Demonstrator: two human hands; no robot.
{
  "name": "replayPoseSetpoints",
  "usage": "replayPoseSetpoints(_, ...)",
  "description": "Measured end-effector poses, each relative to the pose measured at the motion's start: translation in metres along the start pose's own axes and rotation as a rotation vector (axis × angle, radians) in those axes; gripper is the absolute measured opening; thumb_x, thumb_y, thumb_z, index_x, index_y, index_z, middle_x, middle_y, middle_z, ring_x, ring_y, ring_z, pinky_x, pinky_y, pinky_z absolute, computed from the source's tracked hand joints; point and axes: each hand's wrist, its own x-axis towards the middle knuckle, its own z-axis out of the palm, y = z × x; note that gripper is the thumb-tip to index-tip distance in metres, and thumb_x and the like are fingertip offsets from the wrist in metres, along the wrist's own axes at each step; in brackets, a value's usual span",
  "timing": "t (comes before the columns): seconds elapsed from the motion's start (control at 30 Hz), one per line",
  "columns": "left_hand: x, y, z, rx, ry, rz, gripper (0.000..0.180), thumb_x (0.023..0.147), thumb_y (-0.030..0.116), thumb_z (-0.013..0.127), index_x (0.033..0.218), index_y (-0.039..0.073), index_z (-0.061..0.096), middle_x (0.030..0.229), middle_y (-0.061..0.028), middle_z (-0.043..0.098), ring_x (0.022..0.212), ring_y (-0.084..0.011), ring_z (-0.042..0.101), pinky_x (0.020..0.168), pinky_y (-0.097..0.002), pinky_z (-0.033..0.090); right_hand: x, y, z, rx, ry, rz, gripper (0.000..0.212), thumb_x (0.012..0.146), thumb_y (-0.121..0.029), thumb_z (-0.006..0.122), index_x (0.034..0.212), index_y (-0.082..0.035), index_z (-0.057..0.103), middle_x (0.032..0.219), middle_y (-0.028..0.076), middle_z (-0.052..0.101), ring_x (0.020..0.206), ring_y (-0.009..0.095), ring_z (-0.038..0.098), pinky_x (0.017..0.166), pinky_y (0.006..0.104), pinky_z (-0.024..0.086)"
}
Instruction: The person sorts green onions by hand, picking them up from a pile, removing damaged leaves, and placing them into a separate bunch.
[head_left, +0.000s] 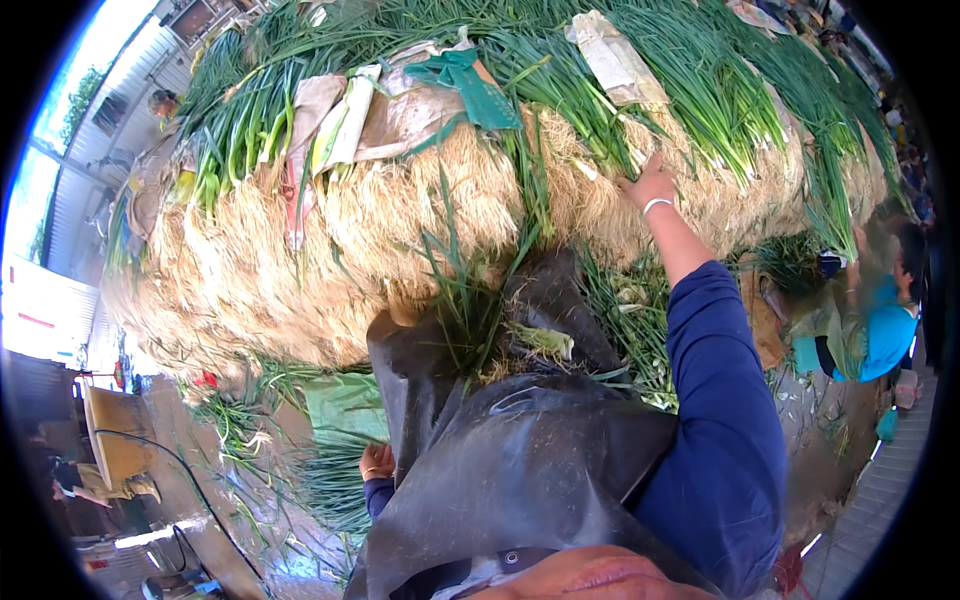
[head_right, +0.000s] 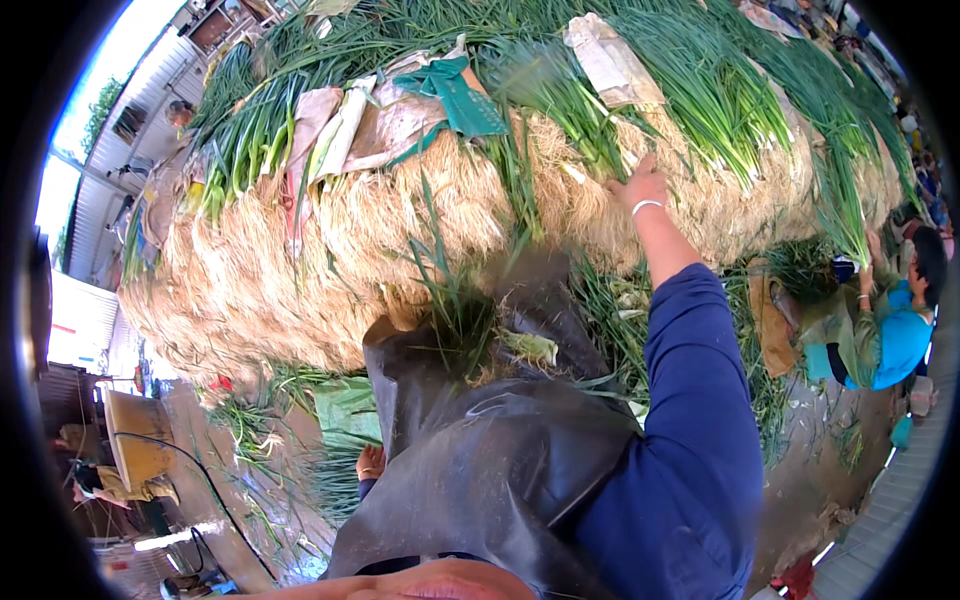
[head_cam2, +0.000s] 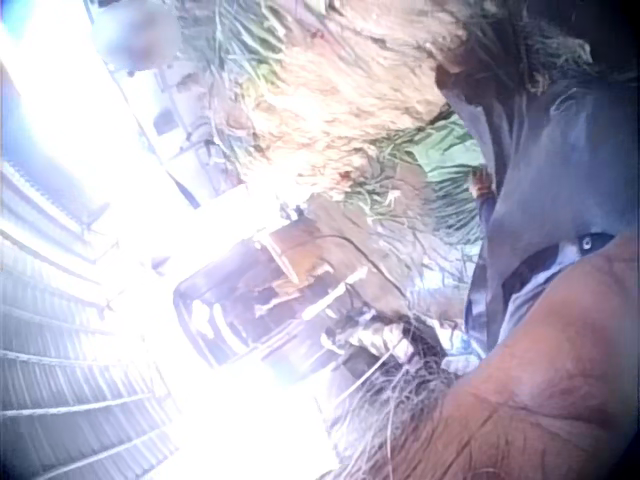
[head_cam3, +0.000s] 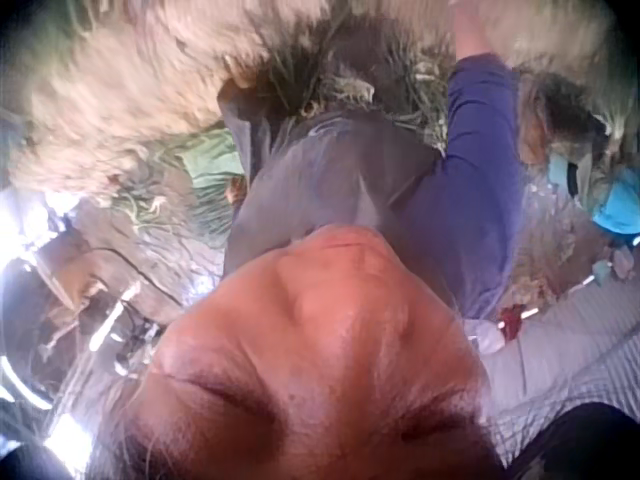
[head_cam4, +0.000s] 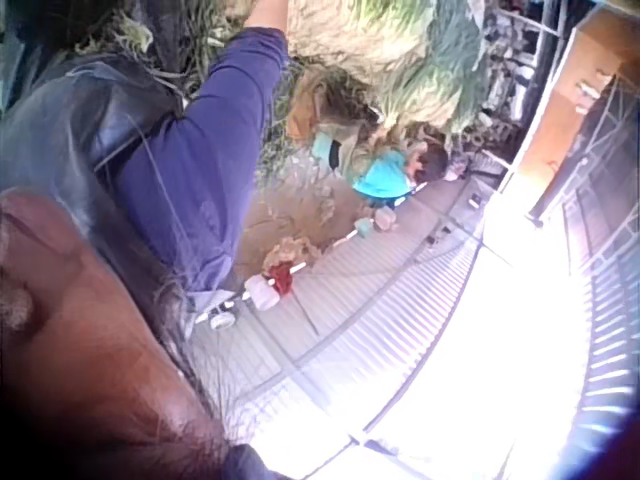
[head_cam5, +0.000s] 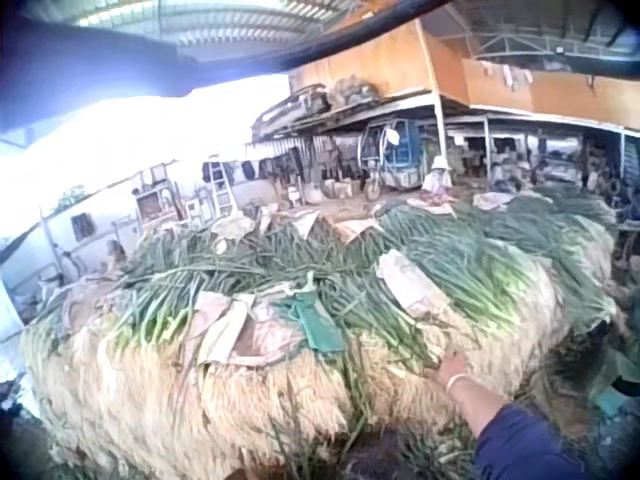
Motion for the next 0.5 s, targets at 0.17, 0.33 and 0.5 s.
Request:
replayPoseSetpoints(0.17,0.009,-0.007,-0.117,-0.37,0.381,-0.227,0.033,0.091,0.023,0.043,0.121,0.01,0.05,0.119,-0.0073,0.055,0.108,-0.0222,0.053,0.089,-0.032,0.037,0.036,0.019,0.013,0.672,-0.095,0.029,0.078,0.076,-0.023,0.064,0.138,0.003,0.025,0.101,0.019,0.062,0.099,0.031,0.059,0.088,0.0382,0.045)
replayPoseSetpoints(0.33,-0.04,0.056,-0.293,-2.176,0.955,0.235,0.024,0.09,0.017,0.056,0.111,0.006,0.053,0.102,-0.0095,0.063,0.087,-0.0192,0.064,0.066,-0.0224,0.048,0.009,0.055,-0.094,1.399,-0.376,0.029,0.063,0.074,-0.023,0.066,0.127,0.002,0.044,0.109,0.014,0.06,0.108,0.024,0.051,0.091,0.0304,0.039)
replayPoseSetpoints(0.5,-0.081,0.196,-0.4,-2.079,0.623,0.595,0.022,0.089,0.007,0.055,0.109,0.0,0.055,0.103,-0.0153,0.062,0.09,-0.0238,0.064,0.077,-0.0292,0.053,-0.024,0.153,-0.001,0.526,-0.263,-0.01,0.061,0.079,-0.028,0.069,0.125,0.001,0.043,0.104,0.017,0.059,0.095,0.024,0.058,0.089,0.037,0.044)
